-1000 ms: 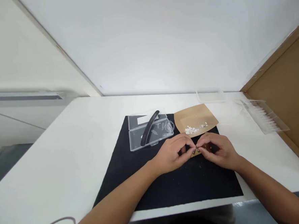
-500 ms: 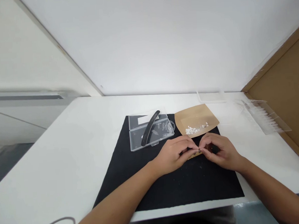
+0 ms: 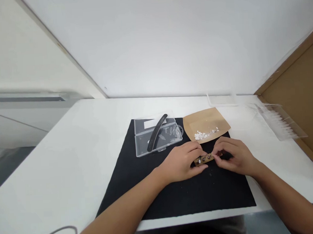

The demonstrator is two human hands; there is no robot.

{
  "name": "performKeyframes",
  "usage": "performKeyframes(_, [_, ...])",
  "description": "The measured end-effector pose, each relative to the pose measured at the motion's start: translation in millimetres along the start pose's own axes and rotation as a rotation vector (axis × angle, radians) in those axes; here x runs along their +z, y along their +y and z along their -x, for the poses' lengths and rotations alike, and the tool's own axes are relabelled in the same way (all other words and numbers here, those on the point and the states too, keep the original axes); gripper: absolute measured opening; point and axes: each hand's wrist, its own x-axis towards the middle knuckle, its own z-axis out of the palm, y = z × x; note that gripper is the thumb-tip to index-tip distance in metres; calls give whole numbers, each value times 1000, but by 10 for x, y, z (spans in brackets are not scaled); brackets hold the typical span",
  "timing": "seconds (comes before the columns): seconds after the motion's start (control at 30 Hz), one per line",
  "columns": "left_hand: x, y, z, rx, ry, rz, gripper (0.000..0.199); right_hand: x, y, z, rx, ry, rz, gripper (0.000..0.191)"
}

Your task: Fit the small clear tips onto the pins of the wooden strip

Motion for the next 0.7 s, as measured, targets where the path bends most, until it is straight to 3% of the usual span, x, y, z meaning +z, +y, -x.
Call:
performKeyframes(0.47, [139, 30, 8, -122, -52, -40, 7, 23, -61, -21, 0, -27, 141, 8])
performKeyframes(0.7, [187, 7, -2, -143, -3, 3, 10, 17, -77, -25, 8, -31, 159, 7])
